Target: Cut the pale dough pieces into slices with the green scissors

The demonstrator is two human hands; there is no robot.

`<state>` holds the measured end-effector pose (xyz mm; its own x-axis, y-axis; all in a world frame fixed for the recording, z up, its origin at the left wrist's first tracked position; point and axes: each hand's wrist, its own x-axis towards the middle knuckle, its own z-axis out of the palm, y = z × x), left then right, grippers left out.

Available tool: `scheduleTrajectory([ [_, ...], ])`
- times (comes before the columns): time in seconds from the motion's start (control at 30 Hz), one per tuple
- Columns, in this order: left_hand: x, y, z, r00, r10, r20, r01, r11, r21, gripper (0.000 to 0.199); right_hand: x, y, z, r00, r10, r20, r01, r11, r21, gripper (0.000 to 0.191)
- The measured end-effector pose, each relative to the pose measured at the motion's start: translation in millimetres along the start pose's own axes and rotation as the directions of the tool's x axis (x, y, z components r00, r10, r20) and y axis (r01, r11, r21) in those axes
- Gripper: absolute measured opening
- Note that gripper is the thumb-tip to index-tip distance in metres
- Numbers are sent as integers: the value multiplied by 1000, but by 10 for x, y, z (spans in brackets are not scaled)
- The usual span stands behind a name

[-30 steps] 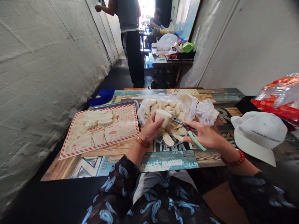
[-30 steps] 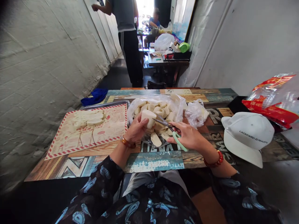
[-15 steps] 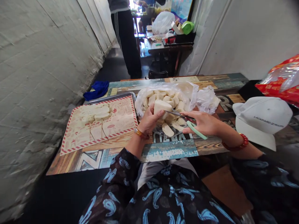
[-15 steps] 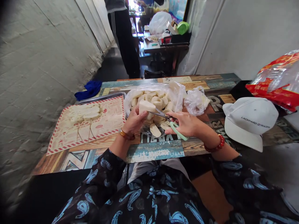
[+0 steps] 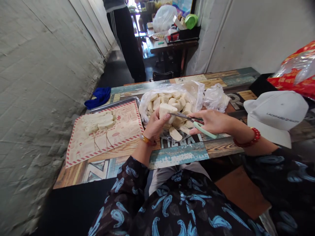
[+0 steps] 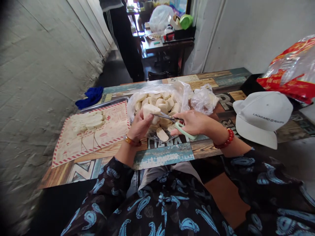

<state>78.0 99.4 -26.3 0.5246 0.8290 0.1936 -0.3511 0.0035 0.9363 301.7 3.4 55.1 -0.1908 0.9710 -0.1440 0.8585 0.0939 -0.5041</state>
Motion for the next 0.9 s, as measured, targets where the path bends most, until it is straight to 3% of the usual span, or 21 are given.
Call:
scheduleTrajectory([
  [0.33,-23,12,5,997,-79,-21,78,996,-33,50,-7,132,28,999,-43,-32,48,982,180,54],
  [0.67,-44,96,43,998,-62,-28,60,996,-73,59,-11,60,60,999,22,-28,-20,998,55,66],
  [0.9,-40,75,45,998,-49,-33,45,991,-126,53,0,-24,19,999,-26,43,26,1000,-3,79],
])
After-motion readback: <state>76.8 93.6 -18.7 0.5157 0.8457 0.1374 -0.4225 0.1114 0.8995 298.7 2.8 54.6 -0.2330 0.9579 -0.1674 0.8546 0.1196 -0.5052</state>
